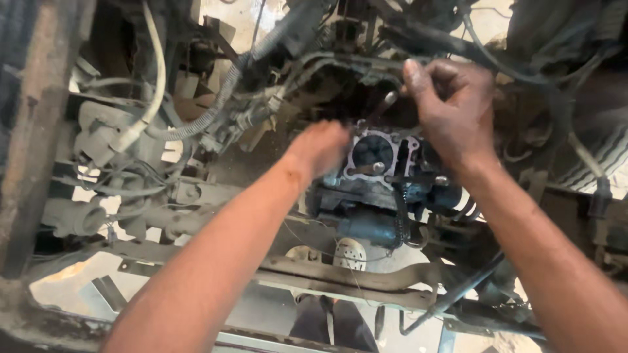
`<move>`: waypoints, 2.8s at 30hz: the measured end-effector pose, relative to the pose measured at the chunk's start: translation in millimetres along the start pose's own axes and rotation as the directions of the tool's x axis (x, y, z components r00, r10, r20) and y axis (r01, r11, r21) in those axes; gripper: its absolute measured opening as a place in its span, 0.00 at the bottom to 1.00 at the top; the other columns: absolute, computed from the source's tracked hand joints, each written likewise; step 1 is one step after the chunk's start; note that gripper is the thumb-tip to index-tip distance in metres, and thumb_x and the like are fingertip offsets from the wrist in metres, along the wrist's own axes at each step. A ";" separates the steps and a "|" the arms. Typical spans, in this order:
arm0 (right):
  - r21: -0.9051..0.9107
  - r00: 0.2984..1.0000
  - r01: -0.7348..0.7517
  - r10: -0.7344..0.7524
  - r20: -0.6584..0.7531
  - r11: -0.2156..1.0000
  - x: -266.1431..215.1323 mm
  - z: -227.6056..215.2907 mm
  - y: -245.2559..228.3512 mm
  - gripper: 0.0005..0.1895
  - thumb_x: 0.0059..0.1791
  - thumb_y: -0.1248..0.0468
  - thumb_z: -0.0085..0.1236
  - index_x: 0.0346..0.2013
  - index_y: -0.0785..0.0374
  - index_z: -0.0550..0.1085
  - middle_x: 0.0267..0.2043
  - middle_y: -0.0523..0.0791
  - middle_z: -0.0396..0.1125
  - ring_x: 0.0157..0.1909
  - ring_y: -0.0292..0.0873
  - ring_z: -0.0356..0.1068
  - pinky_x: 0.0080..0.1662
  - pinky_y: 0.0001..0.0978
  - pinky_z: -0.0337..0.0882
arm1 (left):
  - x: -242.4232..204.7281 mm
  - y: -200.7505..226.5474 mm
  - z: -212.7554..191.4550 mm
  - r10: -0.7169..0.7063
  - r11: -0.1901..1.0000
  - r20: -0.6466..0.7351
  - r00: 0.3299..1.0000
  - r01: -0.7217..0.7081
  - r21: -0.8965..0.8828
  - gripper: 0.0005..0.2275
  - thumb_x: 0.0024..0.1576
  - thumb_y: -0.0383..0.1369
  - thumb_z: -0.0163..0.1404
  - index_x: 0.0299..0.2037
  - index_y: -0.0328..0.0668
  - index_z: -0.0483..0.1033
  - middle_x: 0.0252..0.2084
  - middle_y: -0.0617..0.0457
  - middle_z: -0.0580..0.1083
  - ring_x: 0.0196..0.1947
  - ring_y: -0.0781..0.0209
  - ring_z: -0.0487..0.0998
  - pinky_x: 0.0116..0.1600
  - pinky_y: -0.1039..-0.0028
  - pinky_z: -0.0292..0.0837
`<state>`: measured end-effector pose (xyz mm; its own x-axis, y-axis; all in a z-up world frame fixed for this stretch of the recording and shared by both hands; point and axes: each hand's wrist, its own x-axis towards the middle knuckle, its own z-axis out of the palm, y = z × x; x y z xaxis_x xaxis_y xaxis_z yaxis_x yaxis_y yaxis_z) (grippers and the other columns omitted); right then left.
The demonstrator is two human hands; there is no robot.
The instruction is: The person works underneath a vehicle, using a wrench to tighten bolts on an engine component. They manipulate hoses and wires to access the area and continue tightening fasteners on the engine block.
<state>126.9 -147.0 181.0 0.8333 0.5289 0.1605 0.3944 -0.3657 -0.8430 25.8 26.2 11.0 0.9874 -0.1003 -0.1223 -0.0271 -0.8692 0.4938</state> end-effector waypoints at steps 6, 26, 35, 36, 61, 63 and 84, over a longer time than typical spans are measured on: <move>-0.050 0.994 -0.109 0.107 -0.026 0.993 2.0 2.4 -7.7 0.17 0.59 0.57 0.59 0.31 0.65 0.79 0.24 0.36 0.64 0.28 0.29 0.57 0.32 0.26 0.56 | 3.1 23.2 -5.1 -0.043 0.998 -0.120 0.992 0.048 0.040 0.10 0.57 0.26 0.45 0.45 0.36 0.77 0.41 0.41 0.78 0.43 0.38 0.78 0.47 0.52 0.73; -0.027 1.000 -0.028 0.028 0.002 0.999 1.7 -0.3 -5.4 0.12 0.56 0.64 0.57 0.29 0.65 0.78 0.24 0.33 0.68 0.28 0.24 0.63 0.31 0.22 0.63 | -21.0 33.0 4.8 -0.064 0.990 -0.008 0.998 0.064 0.127 0.08 0.56 0.28 0.45 0.41 0.36 0.76 0.33 0.39 0.79 0.35 0.39 0.82 0.39 0.53 0.78; 0.034 0.987 -0.163 0.163 0.005 0.986 2.2 1.4 -6.9 0.11 0.54 0.63 0.58 0.29 0.66 0.78 0.21 0.33 0.62 0.25 0.25 0.56 0.27 0.24 0.54 | -22.4 29.8 11.5 -0.051 0.995 -0.016 0.999 0.052 0.085 0.08 0.57 0.28 0.46 0.42 0.37 0.77 0.36 0.40 0.79 0.38 0.40 0.82 0.43 0.53 0.78; 0.026 0.987 -0.158 0.158 0.002 0.987 2.8 0.8 -7.8 0.11 0.54 0.63 0.58 0.29 0.66 0.78 0.21 0.33 0.62 0.24 0.25 0.56 0.27 0.24 0.54 | -21.4 34.1 10.7 -0.055 0.993 -0.007 0.998 0.056 0.101 0.09 0.57 0.28 0.45 0.45 0.36 0.77 0.37 0.40 0.79 0.38 0.40 0.82 0.44 0.53 0.78; 0.036 0.985 -0.169 0.170 -0.015 0.985 3.8 2.5 -7.0 0.13 0.54 0.63 0.58 0.26 0.64 0.77 0.18 0.31 0.60 0.22 0.24 0.52 0.25 0.23 0.49 | 1.1 33.1 2.8 -0.140 0.990 0.000 0.990 0.140 -0.034 0.10 0.66 0.31 0.41 0.43 0.38 0.78 0.38 0.38 0.79 0.39 0.37 0.81 0.45 0.51 0.76; 0.026 0.985 -0.173 0.174 -0.020 0.985 1.5 3.4 -5.6 0.13 0.54 0.63 0.58 0.26 0.64 0.77 0.18 0.32 0.59 0.22 0.24 0.52 0.25 0.24 0.48 | 2.6 28.4 4.6 -0.086 0.995 0.035 0.996 0.084 0.055 0.11 0.66 0.30 0.39 0.48 0.35 0.76 0.37 0.37 0.79 0.38 0.37 0.81 0.43 0.50 0.76; 0.052 0.985 -0.171 0.170 0.015 0.984 1.2 0.6 -8.7 0.11 0.54 0.64 0.58 0.28 0.64 0.78 0.22 0.34 0.65 0.24 0.24 0.57 0.26 0.22 0.54 | -4.6 25.6 10.3 -0.066 0.994 -0.097 0.993 0.074 0.084 0.15 0.56 0.25 0.43 0.52 0.32 0.75 0.36 0.37 0.78 0.37 0.37 0.80 0.41 0.51 0.75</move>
<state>124.2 -142.7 188.2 0.8825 0.4702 0.0072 0.2257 -0.4100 -0.8837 19.0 -0.5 15.3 0.9975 0.0045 -0.0710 0.0333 -0.9119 0.4090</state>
